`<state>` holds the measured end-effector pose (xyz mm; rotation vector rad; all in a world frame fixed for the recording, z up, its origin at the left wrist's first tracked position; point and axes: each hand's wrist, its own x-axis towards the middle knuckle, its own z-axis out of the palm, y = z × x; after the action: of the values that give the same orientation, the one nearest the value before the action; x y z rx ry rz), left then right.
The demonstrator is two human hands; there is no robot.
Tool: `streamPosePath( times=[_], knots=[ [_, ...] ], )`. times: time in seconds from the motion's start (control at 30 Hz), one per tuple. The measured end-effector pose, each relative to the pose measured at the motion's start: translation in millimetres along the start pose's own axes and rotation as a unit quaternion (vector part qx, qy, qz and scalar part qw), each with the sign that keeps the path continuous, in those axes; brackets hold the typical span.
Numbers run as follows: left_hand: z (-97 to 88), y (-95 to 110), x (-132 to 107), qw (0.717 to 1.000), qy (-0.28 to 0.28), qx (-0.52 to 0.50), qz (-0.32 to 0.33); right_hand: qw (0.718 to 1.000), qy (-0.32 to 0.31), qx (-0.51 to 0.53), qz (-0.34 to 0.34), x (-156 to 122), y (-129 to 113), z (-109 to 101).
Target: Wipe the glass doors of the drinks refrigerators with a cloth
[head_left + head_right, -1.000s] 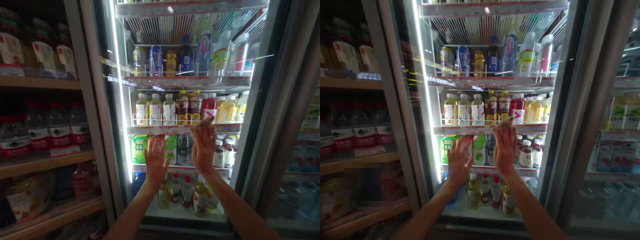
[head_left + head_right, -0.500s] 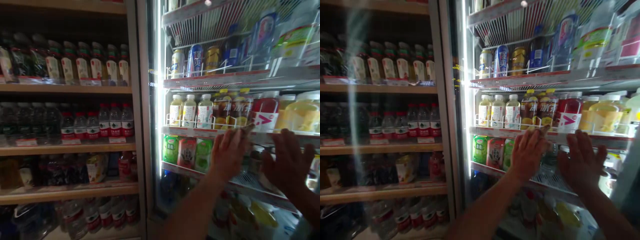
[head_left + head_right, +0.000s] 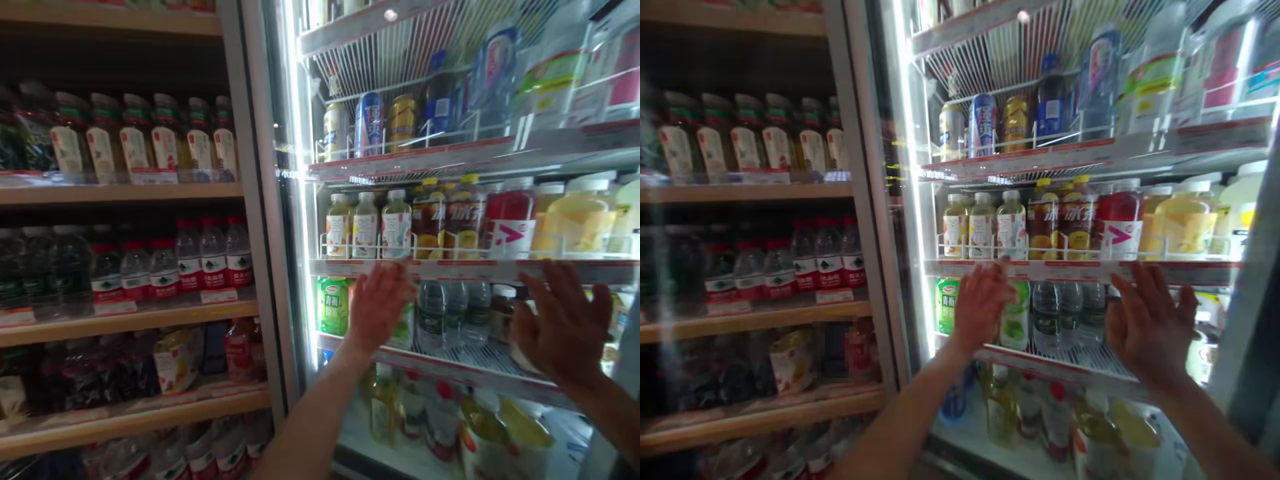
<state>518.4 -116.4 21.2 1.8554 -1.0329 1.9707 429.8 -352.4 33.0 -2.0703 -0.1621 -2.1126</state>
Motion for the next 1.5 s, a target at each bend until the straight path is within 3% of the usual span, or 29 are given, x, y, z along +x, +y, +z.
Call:
streamPosePath(
  times=[0.1,0.17,0.23,0.3,0.37,0.4,0.5,0.53,0.6,0.7,0.77,0.8,0.93,0.97,1.0,1.07,1.13,1.17,1.2,1.3,1.33,1.37,1.43,1.5],
  knots=[
    [-8.9,-43,2,0.976,0.110,0.052,-0.181,0.999,-0.001,-0.030,-0.034,-2,7,3],
    [-5.0,-42,7,0.966,0.126,0.045,-0.221,0.998,-0.001,-0.043,-0.046,-3,11,5],
    [3.5,-19,13,0.987,0.077,0.014,-0.143,0.997,-0.001,-0.052,-0.062,-2,15,5],
    [8.4,1,18,1.000,0.010,-0.011,0.000,0.992,0.010,-0.066,-0.108,-1,19,5],
    [4.0,-5,22,0.998,-0.006,0.000,0.066,0.986,0.006,-0.082,-0.145,0,23,4],
    [-1.4,-18,22,0.999,0.010,0.019,0.048,0.985,0.002,-0.088,-0.152,-1,24,3],
    [-18.5,-68,21,0.976,0.108,0.088,-0.166,0.985,-0.008,-0.100,-0.139,-4,25,4],
    [-21.0,-77,20,0.963,0.141,0.100,-0.207,0.986,-0.006,-0.103,-0.135,-5,23,4],
    [-19.5,-75,20,0.970,0.129,0.085,-0.189,0.988,-0.010,-0.101,-0.117,-1,18,4],
    [-9.3,-47,23,0.998,0.048,0.025,-0.035,0.989,-0.030,-0.093,-0.113,19,7,6],
    [-6.3,-42,28,0.999,0.016,0.011,0.028,0.986,-0.034,-0.107,-0.119,37,2,8],
    [-6.8,-46,31,0.999,0.025,0.018,0.016,0.986,-0.034,-0.116,-0.118,45,0,10],
    [-9.1,-68,50,0.968,0.160,0.070,-0.182,0.983,-0.033,-0.128,-0.129,57,-1,15],
    [-7.5,-66,55,0.967,0.166,0.066,-0.182,0.982,-0.026,-0.128,-0.138,56,-1,15],
    [-5.2,-60,60,0.977,0.147,0.055,-0.143,0.981,-0.018,-0.129,-0.145,54,0,15],
    [-1.3,-48,71,0.998,0.061,0.027,0.014,0.980,-0.010,-0.129,-0.153,52,2,15],
    [-1.8,-47,81,0.993,-0.005,0.023,0.119,0.979,-0.015,-0.128,-0.156,51,3,13],
    [-3.8,-53,85,0.993,-0.006,0.031,0.113,0.979,-0.018,-0.128,-0.157,51,3,13],
    [-6.4,-61,89,0.997,0.017,0.043,0.067,0.979,-0.019,-0.128,-0.156,51,3,13],
    [-11.8,-80,97,0.980,0.142,0.059,-0.122,0.980,-0.015,-0.129,-0.154,52,3,13],
    [-11.5,-79,96,0.980,0.147,0.052,-0.126,0.980,-0.012,-0.128,-0.155,52,3,14],
    [-10.1,-75,95,0.987,0.129,0.040,-0.092,0.980,-0.010,-0.127,-0.155,52,3,14],
    [-6.6,-61,91,0.997,0.045,0.015,0.053,0.980,-0.011,-0.123,-0.156,52,3,14],
    [-5.9,-55,89,0.988,-0.010,0.010,0.154,0.980,-0.011,-0.117,-0.157,52,3,14]
  ],
)
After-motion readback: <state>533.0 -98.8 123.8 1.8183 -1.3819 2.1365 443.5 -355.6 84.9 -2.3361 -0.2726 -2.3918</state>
